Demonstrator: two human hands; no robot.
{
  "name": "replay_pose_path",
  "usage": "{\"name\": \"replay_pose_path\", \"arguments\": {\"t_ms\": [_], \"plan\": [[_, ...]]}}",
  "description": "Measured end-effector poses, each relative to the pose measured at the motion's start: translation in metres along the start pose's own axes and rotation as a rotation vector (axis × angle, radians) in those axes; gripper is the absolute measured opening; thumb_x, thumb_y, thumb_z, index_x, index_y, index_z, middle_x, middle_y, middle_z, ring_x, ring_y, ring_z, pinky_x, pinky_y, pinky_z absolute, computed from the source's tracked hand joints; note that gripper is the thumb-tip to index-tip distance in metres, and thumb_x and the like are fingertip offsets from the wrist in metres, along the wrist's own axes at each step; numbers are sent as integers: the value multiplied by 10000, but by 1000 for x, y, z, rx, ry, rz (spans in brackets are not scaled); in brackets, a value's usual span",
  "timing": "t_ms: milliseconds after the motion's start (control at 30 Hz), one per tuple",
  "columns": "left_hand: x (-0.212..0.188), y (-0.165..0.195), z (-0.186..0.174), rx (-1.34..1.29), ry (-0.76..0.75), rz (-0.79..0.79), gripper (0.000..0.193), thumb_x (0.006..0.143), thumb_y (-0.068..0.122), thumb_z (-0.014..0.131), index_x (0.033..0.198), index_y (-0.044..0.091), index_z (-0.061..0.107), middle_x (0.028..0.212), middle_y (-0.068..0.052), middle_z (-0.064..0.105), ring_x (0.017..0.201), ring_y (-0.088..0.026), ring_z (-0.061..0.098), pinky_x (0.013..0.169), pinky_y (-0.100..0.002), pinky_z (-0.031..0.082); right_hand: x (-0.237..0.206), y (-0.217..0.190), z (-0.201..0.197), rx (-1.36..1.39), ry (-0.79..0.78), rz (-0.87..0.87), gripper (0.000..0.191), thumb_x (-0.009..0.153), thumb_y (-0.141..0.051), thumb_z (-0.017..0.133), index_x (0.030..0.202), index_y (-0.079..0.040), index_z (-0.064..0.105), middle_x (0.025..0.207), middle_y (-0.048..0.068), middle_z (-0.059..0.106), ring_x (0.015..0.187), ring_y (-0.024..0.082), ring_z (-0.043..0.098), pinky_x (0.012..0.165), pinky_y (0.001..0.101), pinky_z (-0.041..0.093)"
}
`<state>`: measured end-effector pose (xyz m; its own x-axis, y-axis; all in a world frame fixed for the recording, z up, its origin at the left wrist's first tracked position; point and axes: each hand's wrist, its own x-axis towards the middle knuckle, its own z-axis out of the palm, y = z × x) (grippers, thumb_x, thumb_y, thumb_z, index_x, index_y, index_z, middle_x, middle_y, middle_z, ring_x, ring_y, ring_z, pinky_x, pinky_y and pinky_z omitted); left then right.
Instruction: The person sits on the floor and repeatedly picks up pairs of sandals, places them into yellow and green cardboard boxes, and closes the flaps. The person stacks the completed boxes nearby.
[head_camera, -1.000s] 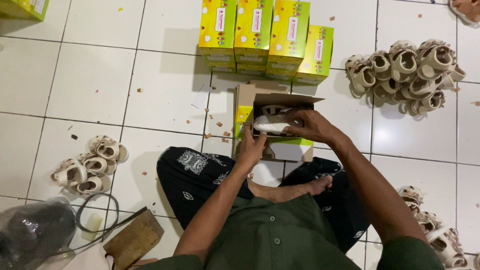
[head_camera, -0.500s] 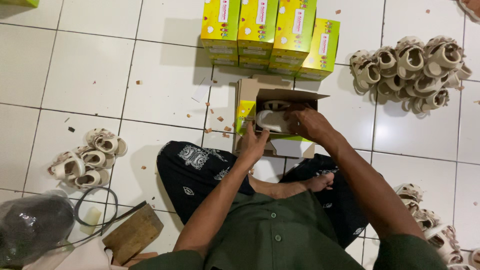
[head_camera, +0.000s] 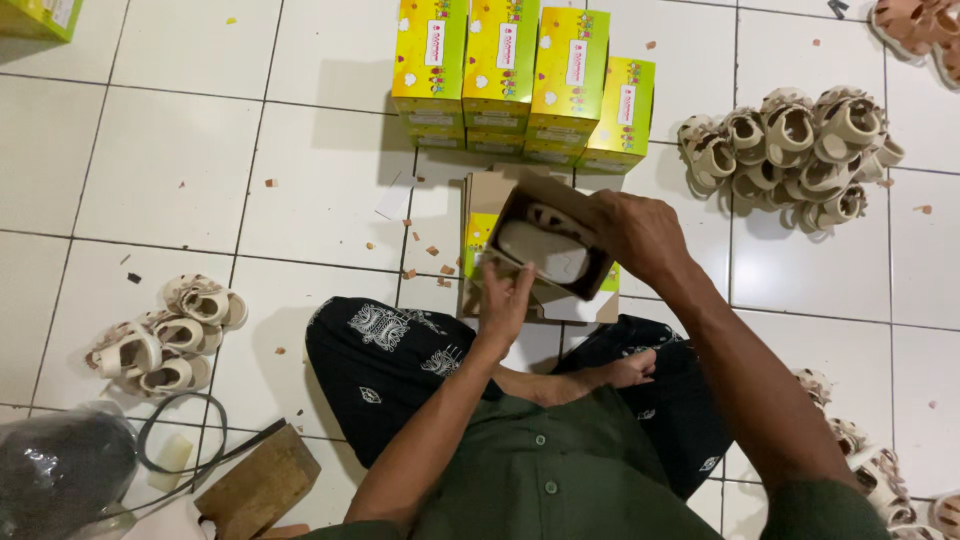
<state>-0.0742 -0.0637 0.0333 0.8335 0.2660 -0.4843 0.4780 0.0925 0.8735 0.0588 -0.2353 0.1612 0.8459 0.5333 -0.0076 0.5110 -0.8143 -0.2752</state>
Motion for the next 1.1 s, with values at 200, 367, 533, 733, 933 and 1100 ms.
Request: {"name": "replay_pose_path", "arguments": {"t_ms": [200, 367, 533, 733, 933, 1100], "plan": [[31, 12, -5, 377, 95, 270, 454, 1018, 342, 583, 1414, 134, 662, 1078, -157, 787, 874, -274, 766, 799, -423, 609, -76, -21, 9, 609, 108, 469, 360, 903, -256, 684, 1097, 45, 643, 901, 182, 724, 716, 272, 758, 611, 396, 635], [92, 38, -29, 451, -301, 432, 326, 993, 284, 633, 1278, 169, 741, 1202, -92, 736, 1017, -258, 716, 901, -401, 562, -130, -2, 6, 1014, 74, 593, 492, 987, -417, 597, 1201, 13, 702, 912, 143, 747, 784, 171, 711, 595, 294, 594], [112, 49, -33, 598, -561, 400, 338, 951, 288, 678, 1266, 179, 738, 1173, -82, 762, 1077, -250, 725, 958, -375, 559, -107, 61, 12, 796, 156, 583, 595, 907, -384, 709, 1376, -35, 600, 891, 154, 658, 768, 156, 625, 573, 286, 592], [121, 44, -32, 596, -493, 438, 365, 875, 282, 788, 1203, 123, 758, 1144, -112, 778, 1052, -257, 736, 928, -377, 560, -30, 66, 74, 512, -130, 388, 645, 791, -467, 808, 1298, -83, 702, 964, 165, 745, 855, 275, 701, 781, 424, 566], [120, 39, -25, 613, -400, 367, 362, 827, 226, 798, 1168, 113, 759, 1132, -119, 774, 1023, -253, 741, 903, -347, 563, -14, 71, 106, 478, -182, 480, 633, 742, -488, 822, 1228, -89, 751, 1121, 198, 775, 1025, 316, 749, 906, 409, 566], [117, 41, -27, 651, -381, 347, 357, 823, 220, 812, 1161, 115, 762, 1141, -119, 764, 1043, -269, 726, 918, -364, 549, -31, 87, 95, 843, -270, 459, 660, 860, -506, 796, 1369, -101, 686, 1065, 111, 664, 947, 234, 648, 825, 405, 542]]}}
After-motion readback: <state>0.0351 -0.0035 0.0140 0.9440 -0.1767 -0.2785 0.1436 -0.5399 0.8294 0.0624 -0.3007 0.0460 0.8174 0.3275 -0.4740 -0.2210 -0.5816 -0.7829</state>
